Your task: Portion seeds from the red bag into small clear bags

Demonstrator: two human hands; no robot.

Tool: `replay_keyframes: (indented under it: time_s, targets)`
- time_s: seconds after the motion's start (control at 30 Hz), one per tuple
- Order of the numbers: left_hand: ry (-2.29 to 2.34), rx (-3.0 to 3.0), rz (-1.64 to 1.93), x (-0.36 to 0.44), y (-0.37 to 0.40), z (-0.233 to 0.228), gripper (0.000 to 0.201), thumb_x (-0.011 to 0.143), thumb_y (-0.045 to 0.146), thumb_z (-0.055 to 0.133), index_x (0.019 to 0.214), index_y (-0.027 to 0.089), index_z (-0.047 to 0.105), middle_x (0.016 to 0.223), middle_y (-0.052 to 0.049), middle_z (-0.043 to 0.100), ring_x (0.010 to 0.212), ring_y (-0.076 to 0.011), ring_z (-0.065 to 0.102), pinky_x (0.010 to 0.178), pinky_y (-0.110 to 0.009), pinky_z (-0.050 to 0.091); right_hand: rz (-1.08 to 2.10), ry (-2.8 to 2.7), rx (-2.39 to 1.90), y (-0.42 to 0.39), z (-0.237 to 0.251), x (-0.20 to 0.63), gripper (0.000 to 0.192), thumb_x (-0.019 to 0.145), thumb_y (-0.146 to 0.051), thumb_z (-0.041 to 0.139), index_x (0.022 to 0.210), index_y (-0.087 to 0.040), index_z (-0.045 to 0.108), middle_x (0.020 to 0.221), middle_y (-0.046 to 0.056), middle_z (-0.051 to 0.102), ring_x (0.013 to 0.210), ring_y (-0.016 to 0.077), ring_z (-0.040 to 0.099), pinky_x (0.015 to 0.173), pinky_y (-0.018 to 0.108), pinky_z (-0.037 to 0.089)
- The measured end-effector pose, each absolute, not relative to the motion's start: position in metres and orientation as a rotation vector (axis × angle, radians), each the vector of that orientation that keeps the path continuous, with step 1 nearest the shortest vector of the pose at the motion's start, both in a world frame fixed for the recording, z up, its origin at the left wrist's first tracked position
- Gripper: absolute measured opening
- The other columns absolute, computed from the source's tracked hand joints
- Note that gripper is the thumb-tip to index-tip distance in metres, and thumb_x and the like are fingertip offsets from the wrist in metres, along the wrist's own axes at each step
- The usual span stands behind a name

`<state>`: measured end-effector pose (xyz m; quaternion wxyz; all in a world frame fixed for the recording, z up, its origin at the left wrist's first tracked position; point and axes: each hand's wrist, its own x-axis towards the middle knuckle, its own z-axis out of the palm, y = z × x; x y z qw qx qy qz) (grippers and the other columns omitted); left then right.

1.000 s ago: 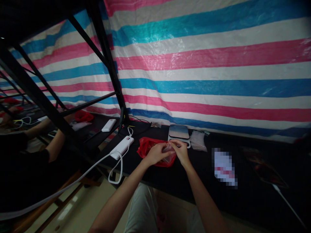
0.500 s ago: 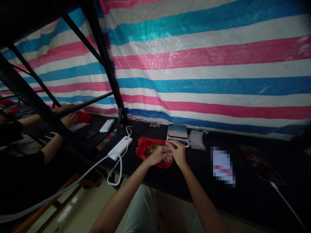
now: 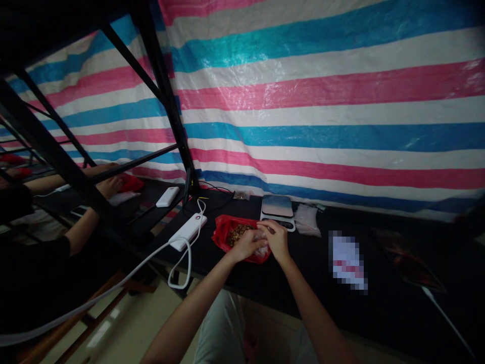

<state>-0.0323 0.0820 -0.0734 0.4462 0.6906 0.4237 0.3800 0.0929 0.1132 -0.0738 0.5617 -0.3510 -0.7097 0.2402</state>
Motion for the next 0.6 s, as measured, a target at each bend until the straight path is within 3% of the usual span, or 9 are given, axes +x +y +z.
replay_keyframes:
  time_s: [0.6]
  targets:
    - [1.169,1.745,0.948,-0.033,0.085,-0.085,0.019,0.074,0.024,0.055,0.079,0.008,0.063,0.066,-0.003,0.06,0.058,-0.0102,0.05,0.056,-0.019,0.038,0.524,-1.697,-0.847,0.113,-0.077,0.092,0.011,0.075,-0.024,0.056,0.074,-0.021,0.066,0.073,0.002,0.067,0.07,0.0171,0.061,0.066,0.028,0.047]
